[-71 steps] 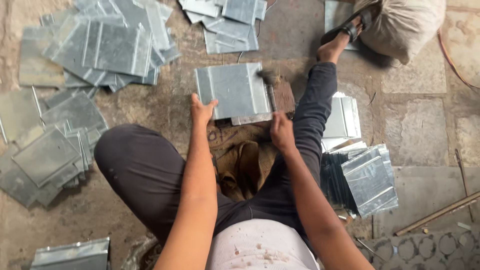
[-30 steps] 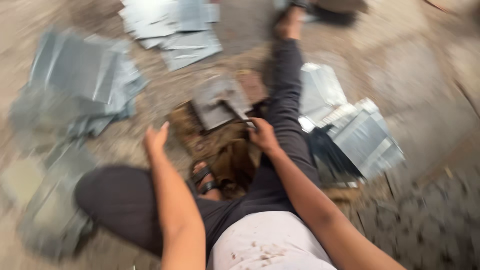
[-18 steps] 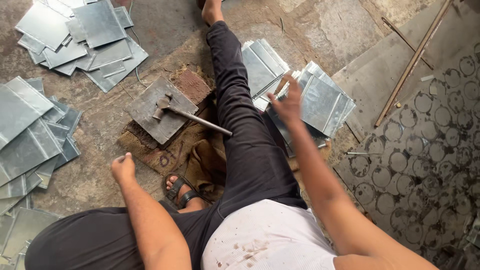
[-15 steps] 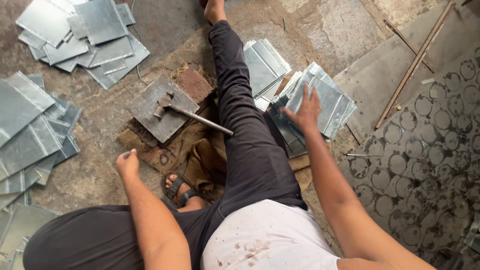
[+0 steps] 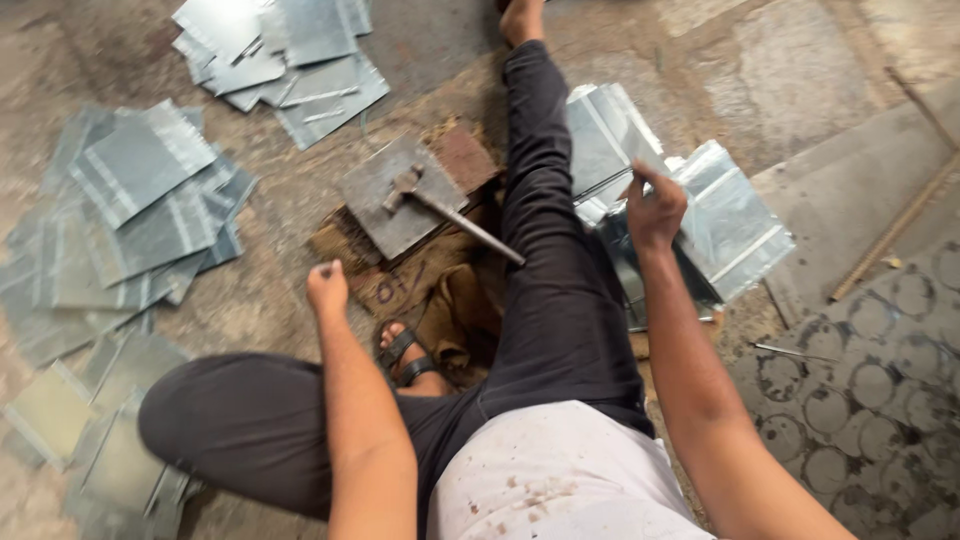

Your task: The person flattens square metal sheets by placing them one by one on a small stone anvil and striking them with a hammer.

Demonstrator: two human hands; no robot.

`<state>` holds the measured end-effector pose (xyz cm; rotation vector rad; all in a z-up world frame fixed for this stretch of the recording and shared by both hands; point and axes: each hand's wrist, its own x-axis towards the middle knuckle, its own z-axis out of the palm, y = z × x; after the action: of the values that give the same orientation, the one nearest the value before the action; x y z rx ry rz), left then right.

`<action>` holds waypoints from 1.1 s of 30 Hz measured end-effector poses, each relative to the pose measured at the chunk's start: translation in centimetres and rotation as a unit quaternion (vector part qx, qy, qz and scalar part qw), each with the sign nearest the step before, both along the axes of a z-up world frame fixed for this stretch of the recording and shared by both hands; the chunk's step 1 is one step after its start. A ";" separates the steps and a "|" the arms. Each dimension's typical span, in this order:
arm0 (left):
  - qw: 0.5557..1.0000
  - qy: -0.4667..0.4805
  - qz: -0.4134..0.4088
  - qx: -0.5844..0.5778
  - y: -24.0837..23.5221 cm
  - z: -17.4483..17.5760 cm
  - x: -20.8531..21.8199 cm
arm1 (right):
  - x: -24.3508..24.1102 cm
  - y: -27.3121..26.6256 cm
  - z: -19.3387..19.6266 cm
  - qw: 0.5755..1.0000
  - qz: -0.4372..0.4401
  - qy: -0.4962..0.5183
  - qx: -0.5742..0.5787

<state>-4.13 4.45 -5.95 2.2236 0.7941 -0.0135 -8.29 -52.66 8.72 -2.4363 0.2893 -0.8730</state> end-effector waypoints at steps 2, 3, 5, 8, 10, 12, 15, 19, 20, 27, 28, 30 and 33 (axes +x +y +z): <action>0.997 -0.075 0.007 -0.014 -0.2 0.6 0.5 | 1.6 3.1 4.0 0.995 0.057 -0.078 0.012; 0.994 -0.066 0.043 -0.079 -0.5 1.4 0.9 | 2.4 4.9 5.9 0.989 0.086 -0.119 0.018; 0.977 -0.050 0.072 -0.193 -1.5 4.3 1.3 | 3.6 8.7 8.9 0.968 0.180 -0.162 0.069; 0.914 -0.064 0.065 -0.396 -3.4 11.0 0.8 | 4.6 15.6 10.7 0.929 0.293 -0.220 0.050; 0.831 -0.050 0.039 -0.552 -4.3 14.7 -0.4 | 3.8 20.6 10.0 0.912 0.369 -0.173 -0.047; 0.776 -0.075 0.038 -0.625 -4.7 15.5 -0.8 | 3.4 25.1 8.5 0.870 0.459 -0.164 -0.075; 0.783 -0.156 0.097 -0.595 -3.9 9.8 -0.2 | -0.2 29.1 5.9 0.856 0.513 -0.049 -0.041; 0.824 -0.184 0.198 -0.498 -2.5 1.3 -1.1 | -1.4 28.9 4.0 0.852 0.522 0.025 0.033; 0.835 -0.165 0.230 -0.472 -2.5 0.3 -1.2 | -1.0 28.1 3.5 0.860 0.507 0.026 0.052; 0.881 -0.030 0.312 -0.353 -4.1 3.6 -0.7 | 2.5 20.6 -6.7 0.913 0.312 0.259 0.025; 0.889 -0.056 0.293 -0.346 -4.7 4.3 -0.6 | 2.4 19.8 -8.2 0.900 0.321 0.288 0.069; 0.904 -0.108 0.257 -0.325 -5.5 5.0 -0.6 | 2.9 19.9 -9.7 0.819 0.327 0.400 0.250; 0.887 -0.239 0.222 -0.327 -5.9 5.7 -0.5 | 2.4 20.7 -8.5 0.576 0.286 0.518 0.564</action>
<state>-4.64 -1.43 -0.28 1.2944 0.8395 0.4148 -5.88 -31.98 0.18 -1.2656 0.2745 0.9298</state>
